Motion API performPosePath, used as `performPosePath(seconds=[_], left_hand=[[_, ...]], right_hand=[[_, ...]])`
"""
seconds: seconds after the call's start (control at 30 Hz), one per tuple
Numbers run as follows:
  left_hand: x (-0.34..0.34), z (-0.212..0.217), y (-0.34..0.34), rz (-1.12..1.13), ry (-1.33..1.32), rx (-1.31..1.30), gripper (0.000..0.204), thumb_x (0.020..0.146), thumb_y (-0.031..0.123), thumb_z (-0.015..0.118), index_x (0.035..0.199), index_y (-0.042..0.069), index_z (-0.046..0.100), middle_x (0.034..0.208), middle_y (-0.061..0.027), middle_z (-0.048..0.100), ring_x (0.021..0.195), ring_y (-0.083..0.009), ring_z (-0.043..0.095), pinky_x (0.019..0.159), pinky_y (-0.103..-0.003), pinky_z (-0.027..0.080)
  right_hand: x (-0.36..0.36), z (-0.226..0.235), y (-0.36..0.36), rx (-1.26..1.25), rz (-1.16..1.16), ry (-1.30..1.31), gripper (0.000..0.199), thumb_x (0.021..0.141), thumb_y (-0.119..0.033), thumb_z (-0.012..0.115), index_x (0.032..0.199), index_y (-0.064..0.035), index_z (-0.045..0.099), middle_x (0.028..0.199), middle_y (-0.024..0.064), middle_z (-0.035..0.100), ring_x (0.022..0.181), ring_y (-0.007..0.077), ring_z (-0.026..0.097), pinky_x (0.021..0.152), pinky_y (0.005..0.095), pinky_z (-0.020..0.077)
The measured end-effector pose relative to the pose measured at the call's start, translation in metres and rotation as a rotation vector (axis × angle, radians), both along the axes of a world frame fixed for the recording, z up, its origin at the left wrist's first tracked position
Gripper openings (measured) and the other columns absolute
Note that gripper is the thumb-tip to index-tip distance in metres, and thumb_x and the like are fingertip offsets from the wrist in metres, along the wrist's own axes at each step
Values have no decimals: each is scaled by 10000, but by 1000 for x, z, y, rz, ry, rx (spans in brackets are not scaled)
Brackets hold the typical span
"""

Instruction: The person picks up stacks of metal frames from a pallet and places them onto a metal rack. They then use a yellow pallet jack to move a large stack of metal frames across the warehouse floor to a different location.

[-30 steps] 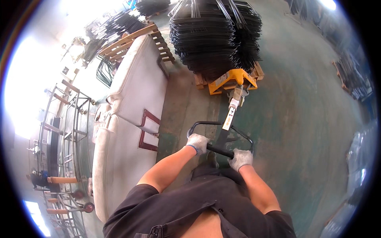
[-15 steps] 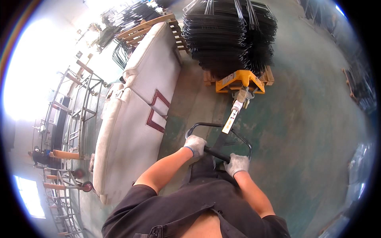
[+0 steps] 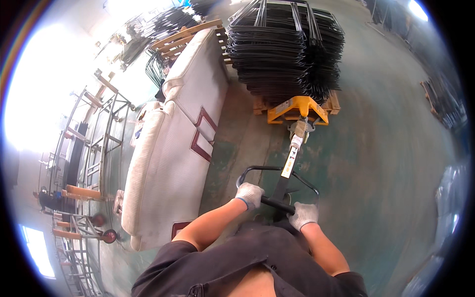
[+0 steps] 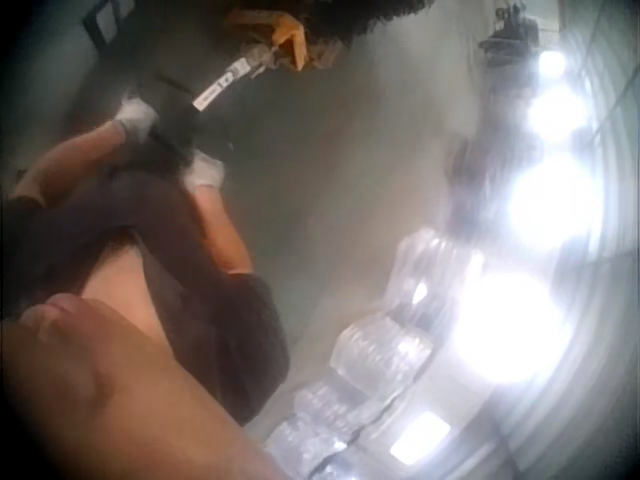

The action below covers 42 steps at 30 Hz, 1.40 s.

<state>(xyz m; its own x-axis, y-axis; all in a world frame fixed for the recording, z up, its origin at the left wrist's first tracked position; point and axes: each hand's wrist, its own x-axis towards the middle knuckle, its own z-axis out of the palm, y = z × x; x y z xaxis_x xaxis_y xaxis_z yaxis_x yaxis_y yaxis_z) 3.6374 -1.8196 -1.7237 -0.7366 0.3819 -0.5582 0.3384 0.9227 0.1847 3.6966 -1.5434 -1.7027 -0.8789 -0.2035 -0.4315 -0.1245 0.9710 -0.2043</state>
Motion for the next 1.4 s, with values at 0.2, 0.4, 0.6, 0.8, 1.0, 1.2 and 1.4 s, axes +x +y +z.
performPosePath(seconds=[0.2, 0.4, 0.6, 0.8, 1.0, 1.2, 1.4], left_hand=[[50, 28, -15, -18, -9, 36, 328, 765, 217, 753, 1059, 120, 859, 1058, -147, 846, 1057, -367, 819, 915, -511, 641], [80, 77, -23, 47, -48, 16, 321, 779, 210, 738, 1066, 117, 850, 1068, -159, 842, 1065, -378, 815, 921, -522, 630], [126, 104, -13, 88, -111, -11, 332, 830, 241, 714, 1099, 105, 854, 1094, -186, 841, 1068, -412, 812, 933, -528, 632], [163, 112, 23, 131, -98, -31, 327, 797, 336, 742, 1013, 106, 829, 1094, -179, 816, 1085, -394, 794, 942, -525, 612], [186, 109, 31, 175, -86, -63, 347, 816, 404, 767, 1007, 121, 827, 1076, -165, 812, 1072, -388, 793, 910, -536, 609], [209, 114, 41, 159, -164, -87, 340, 843, 430, 772, 1001, 135, 830, 1050, -150, 813, 1072, -383, 791, 902, -528, 611], [194, 133, 55, 141, -176, -107, 402, 888, 489, 759, 1023, 126, 865, 1096, -174, 836, 1091, -382, 807, 933, -523, 627]], right_hand=[[53, 10, -15, -3, -14, -71, 392, 949, -513, 749, 950, -127, 821, 895, 152, 830, 898, 398, 818, 861, 528, 626], [77, 25, -15, -12, 29, -85, 315, 921, -463, 750, 1009, -169, 821, 960, 141, 844, 931, 357, 830, 830, 515, 633], [115, 15, 7, -151, 168, -163, 325, 934, -411, 712, 1059, -120, 789, 962, 147, 839, 942, 358, 828, 857, 491, 627], [134, 65, 43, -255, 126, 21, 635, 779, -335, 870, 1328, -67, 695, 1403, 154, 734, 1356, 337, 676, 1099, 462, 559], [128, 47, 49, -285, 199, -76, 990, 807, -359, 857, 1627, 50, 482, 1667, 245, 514, 1601, 428, 452, 1336, 492, 401], [139, 65, 62, -263, 305, -177, 1063, 859, -466, 849, 1679, 65, 431, 1711, 293, 457, 1668, 471, 351, 1389, 521, 320], [125, 53, 66, -363, 428, -223, 1064, 853, -451, 844, 1688, 58, 426, 1736, 292, 425, 1669, 495, 331, 1396, 538, 283]])
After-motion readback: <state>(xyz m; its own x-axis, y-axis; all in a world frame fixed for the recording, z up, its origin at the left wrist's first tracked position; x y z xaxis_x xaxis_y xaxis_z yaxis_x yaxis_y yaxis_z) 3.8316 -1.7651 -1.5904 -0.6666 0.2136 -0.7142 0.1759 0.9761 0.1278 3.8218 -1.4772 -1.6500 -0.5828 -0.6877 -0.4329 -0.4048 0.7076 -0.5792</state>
